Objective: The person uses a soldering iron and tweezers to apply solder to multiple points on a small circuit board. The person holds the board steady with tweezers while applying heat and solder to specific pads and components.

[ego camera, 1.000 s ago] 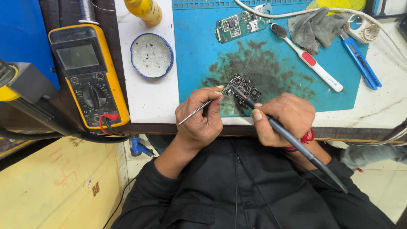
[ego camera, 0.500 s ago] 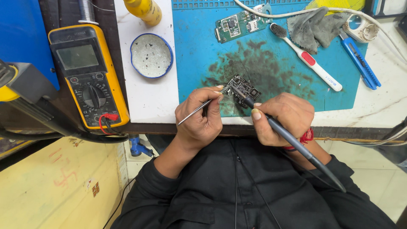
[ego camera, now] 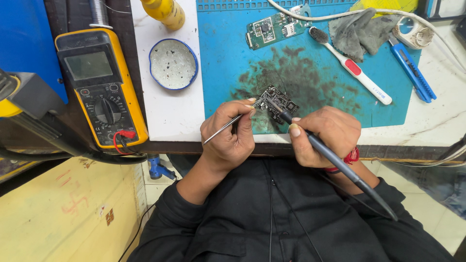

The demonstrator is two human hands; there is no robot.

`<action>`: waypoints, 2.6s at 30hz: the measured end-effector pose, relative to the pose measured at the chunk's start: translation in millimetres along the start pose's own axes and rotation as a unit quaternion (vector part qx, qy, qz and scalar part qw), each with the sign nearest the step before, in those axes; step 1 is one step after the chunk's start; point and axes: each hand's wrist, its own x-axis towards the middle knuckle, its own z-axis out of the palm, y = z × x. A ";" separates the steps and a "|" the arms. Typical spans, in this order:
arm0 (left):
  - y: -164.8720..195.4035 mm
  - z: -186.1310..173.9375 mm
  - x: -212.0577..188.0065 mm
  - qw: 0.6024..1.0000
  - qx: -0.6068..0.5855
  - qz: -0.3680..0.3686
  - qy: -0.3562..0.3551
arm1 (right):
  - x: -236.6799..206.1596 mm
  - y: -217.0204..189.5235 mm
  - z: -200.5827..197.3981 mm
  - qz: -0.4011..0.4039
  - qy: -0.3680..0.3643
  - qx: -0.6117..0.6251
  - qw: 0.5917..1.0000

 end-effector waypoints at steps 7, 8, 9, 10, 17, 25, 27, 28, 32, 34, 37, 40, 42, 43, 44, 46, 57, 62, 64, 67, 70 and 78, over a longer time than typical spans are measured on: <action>0.6 -0.3 -0.2 1.000 -0.001 0.002 0.000 | 0.7 0.9 1.1 -0.005 0.009 -0.002 1.000; 0.7 -0.3 -0.2 1.000 -0.002 -0.003 0.000 | 0.8 1.0 1.2 -0.007 0.011 -0.003 1.000; 0.8 -0.4 -0.2 1.000 -0.003 -0.008 0.000 | 0.8 0.9 1.5 -0.005 0.012 -0.001 1.000; 0.8 -0.4 -0.2 1.000 -0.004 -0.012 0.000 | 0.7 0.8 2.0 -0.004 0.013 0.000 1.000; 0.4 -0.1 0.4 1.000 0.001 0.002 0.001 | 0.9 1.2 1.5 -0.007 0.011 -0.001 1.000; 0.4 -0.1 0.0 1.000 0.000 0.000 0.002 | 1.2 0.1 0.9 -0.002 0.005 -0.003 1.000; 0.4 -0.1 -0.1 1.000 0.002 0.001 -0.001 | 1.1 -0.7 -0.1 0.002 -0.001 -0.007 1.000; 0.4 -0.1 -0.2 1.000 0.003 0.001 -0.003 | 1.0 -1.0 -0.8 0.002 -0.004 -0.010 1.000; -0.1 -0.5 0.2 1.000 -0.001 0.000 -0.002 | 1.4 -0.2 0.4 0.000 -0.004 -0.009 1.000; -0.3 -0.3 0.4 1.000 -0.002 0.001 -0.002 | 1.5 0.4 1.2 0.000 0.001 -0.008 1.000; -0.1 0.2 0.6 1.000 -0.001 0.002 -0.002 | 1.7 1.1 1.2 -0.006 -0.003 -0.007 1.000; 0.0 0.3 1.0 1.000 -0.005 0.000 0.001 | 1.1 0.2 0.4 -0.002 -0.010 -0.012 1.000; 0.3 -0.2 1.0 1.000 0.000 0.003 -0.002 | 1.1 0.2 0.3 -0.003 -0.010 -0.012 1.000; 0.5 -0.5 1.1 1.000 0.003 0.004 -0.003 | 1.5 0.6 0.6 -0.007 -0.008 -0.010 1.000; 0.6 -0.8 1.2 1.000 0.006 0.004 -0.002 | 1.8 1.0 1.0 -0.011 -0.006 -0.009 1.000; 0.9 -0.5 1.3 1.000 0.011 0.004 -0.002 | 1.8 1.0 1.1 -0.009 -0.010 -0.016 1.000; 0.4 0.2 0.5 1.000 0.007 0.002 -0.003 | 1.1 -0.6 -1.9 0.004 -0.018 -0.011 1.000; 0.7 0.0 0.2 1.000 0.003 -0.003 -0.005 | 1.7 -1.4 -1.3 0.009 -0.019 -0.013 1.000; 0.6 0.1 0.6 1.000 0.004 -0.007 -0.006 | 2.3 -1.1 -0.5 0.008 -0.011 -0.013 1.000; 0.5 0.1 0.8 1.000 0.007 0.006 -0.003 | 1.9 -0.9 -1.1 0.008 -0.013 -0.016 1.000; 0.6 0.0 0.3 1.000 0.005 -0.001 -0.001 | 0.7 -0.8 -1.8 0.012 -0.017 -0.011 1.000; 0.1 -0.2 0.5 1.000 0.001 0.005 0.001 | -0.1 2.7 0.5 0.019 -0.001 0.003 1.000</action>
